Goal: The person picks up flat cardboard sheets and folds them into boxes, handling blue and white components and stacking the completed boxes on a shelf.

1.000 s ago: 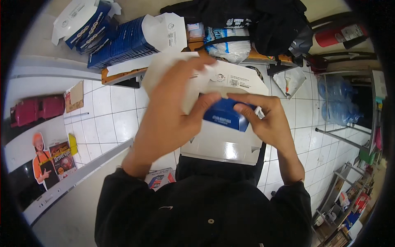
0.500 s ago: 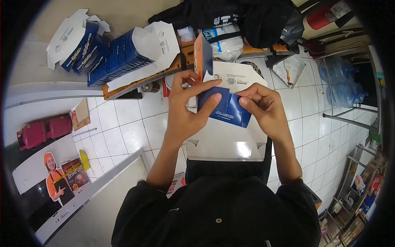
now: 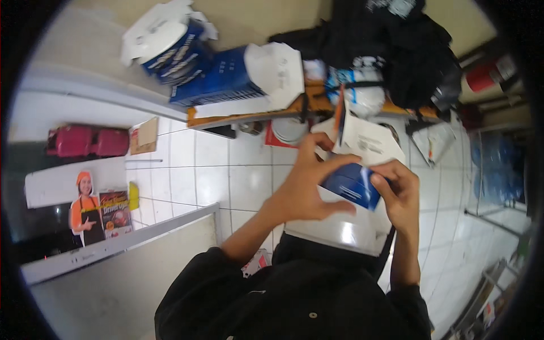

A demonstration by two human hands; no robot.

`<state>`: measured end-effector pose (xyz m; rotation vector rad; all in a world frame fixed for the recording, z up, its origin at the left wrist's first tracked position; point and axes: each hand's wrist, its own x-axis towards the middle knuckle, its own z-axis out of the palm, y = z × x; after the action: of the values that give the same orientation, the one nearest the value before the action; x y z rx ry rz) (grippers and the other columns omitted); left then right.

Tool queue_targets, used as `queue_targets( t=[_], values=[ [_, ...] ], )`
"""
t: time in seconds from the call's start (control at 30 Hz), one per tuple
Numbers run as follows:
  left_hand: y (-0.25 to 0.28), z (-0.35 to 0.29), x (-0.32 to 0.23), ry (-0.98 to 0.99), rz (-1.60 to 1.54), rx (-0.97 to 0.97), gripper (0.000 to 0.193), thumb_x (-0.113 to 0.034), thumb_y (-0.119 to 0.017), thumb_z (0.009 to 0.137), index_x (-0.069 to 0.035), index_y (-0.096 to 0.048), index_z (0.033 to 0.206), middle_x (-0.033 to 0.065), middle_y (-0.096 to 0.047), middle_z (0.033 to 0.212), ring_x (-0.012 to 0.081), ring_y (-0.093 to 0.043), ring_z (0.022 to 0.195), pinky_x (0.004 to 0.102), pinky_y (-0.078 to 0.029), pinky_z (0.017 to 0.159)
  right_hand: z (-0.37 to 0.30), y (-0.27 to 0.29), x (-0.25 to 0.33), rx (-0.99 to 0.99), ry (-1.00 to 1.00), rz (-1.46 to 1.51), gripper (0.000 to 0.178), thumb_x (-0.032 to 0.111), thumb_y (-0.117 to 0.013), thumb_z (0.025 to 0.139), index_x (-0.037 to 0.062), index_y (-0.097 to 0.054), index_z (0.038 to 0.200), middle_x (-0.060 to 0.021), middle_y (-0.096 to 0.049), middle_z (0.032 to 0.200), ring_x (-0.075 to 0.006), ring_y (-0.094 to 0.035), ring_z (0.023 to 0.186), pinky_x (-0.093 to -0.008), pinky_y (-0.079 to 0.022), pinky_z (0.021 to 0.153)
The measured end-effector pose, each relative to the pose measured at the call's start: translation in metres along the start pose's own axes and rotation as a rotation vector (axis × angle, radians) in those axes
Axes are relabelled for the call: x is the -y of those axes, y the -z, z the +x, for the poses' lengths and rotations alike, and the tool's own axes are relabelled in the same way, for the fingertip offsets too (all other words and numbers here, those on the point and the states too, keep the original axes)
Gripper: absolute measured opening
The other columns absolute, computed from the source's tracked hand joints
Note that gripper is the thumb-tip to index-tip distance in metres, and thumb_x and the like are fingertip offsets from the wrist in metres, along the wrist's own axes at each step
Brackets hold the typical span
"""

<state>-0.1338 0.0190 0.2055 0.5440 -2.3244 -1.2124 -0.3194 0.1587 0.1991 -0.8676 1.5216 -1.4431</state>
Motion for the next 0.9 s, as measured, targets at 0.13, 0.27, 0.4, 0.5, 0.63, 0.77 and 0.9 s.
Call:
queue_targets(
  t=[0.13,0.27,0.4,0.5,0.63,0.77,0.9],
  values=[
    [0.006,-0.010,0.008,-0.009,0.133,-0.041,0.070,-0.013,-0.092,0.058,-0.018,-0.063,0.122,0.0211,-0.042,0.131,0.0419,-0.050,0.120,0.0491,-0.041,0.103,-0.004,-0.011,0.027,0.042,-0.077,0.007,0.029,0.016,-0.080,0.088,-0.0007,-0.067,0.108,-0.0145,-0.071,0.113,-0.0174,-0.066,0.103,-0.0300,-0.050,0.089],
    [0.051,-0.025,0.025,-0.093,0.140,-0.043,0.065,-0.005,-0.089,0.060,-0.012,-0.064,0.119,0.0230,-0.045,0.133,0.0404,-0.057,0.109,0.0420,-0.049,0.093,0.016,0.000,0.047,-0.104,0.555,-0.683,0.067,0.040,-0.098,0.060,0.0059,-0.065,0.106,-0.0154,-0.057,0.131,-0.0254,-0.056,0.121,-0.0400,-0.044,0.098],
    [0.071,-0.027,0.035,-0.320,0.172,-0.427,0.068,-0.007,-0.090,0.063,-0.008,-0.061,0.125,0.0230,-0.045,0.137,0.0352,-0.056,0.113,0.0423,-0.048,0.094,0.042,0.022,0.011,0.238,0.228,-0.009,0.054,0.021,-0.098,0.064,0.0069,-0.057,0.096,-0.0026,-0.054,0.096,-0.0176,-0.058,0.103,-0.0364,-0.047,0.092],
    [0.073,-0.019,0.040,-0.326,0.001,-0.811,0.106,-0.008,-0.088,0.068,-0.003,-0.028,0.155,0.0181,-0.044,0.139,0.0292,-0.051,0.122,0.0373,-0.048,0.093,0.068,-0.022,0.037,0.130,0.410,0.082,0.040,-0.009,-0.086,0.072,0.0040,-0.054,0.092,-0.0041,-0.056,0.096,-0.0155,-0.064,0.094,-0.0298,-0.057,0.081],
    [0.088,-0.062,0.036,0.035,-0.029,-0.979,0.100,-0.004,-0.082,0.078,-0.003,-0.023,0.158,0.0164,-0.043,0.140,0.0267,-0.051,0.124,0.0340,-0.049,0.090,0.122,-0.112,0.099,0.185,0.507,0.293,0.035,-0.001,-0.085,0.078,0.0002,-0.052,0.090,-0.0071,-0.060,0.102,-0.0213,-0.069,0.100,-0.0361,-0.063,0.091],
    [0.070,-0.080,0.030,0.162,0.004,-0.816,0.089,0.002,-0.076,0.082,-0.005,-0.027,0.156,0.0161,-0.044,0.142,0.0247,-0.054,0.124,0.0324,-0.052,0.089,0.221,-0.199,0.132,0.002,0.837,-0.071,0.054,0.043,-0.094,0.067,0.0024,-0.062,0.082,-0.0116,-0.067,0.082,-0.0146,-0.065,0.070,-0.0281,-0.051,0.061],
    [0.051,-0.059,0.018,0.185,-0.007,-0.714,0.082,-0.003,-0.077,0.084,-0.003,-0.033,0.153,0.0142,-0.047,0.139,0.0240,-0.056,0.121,0.0341,-0.052,0.088,0.315,-0.298,0.154,-0.346,0.864,-0.255,0.094,0.048,-0.091,0.067,-0.0010,-0.050,0.137,-0.0336,-0.054,0.130,-0.0428,-0.058,0.122,-0.0481,-0.050,0.099]
  ],
)
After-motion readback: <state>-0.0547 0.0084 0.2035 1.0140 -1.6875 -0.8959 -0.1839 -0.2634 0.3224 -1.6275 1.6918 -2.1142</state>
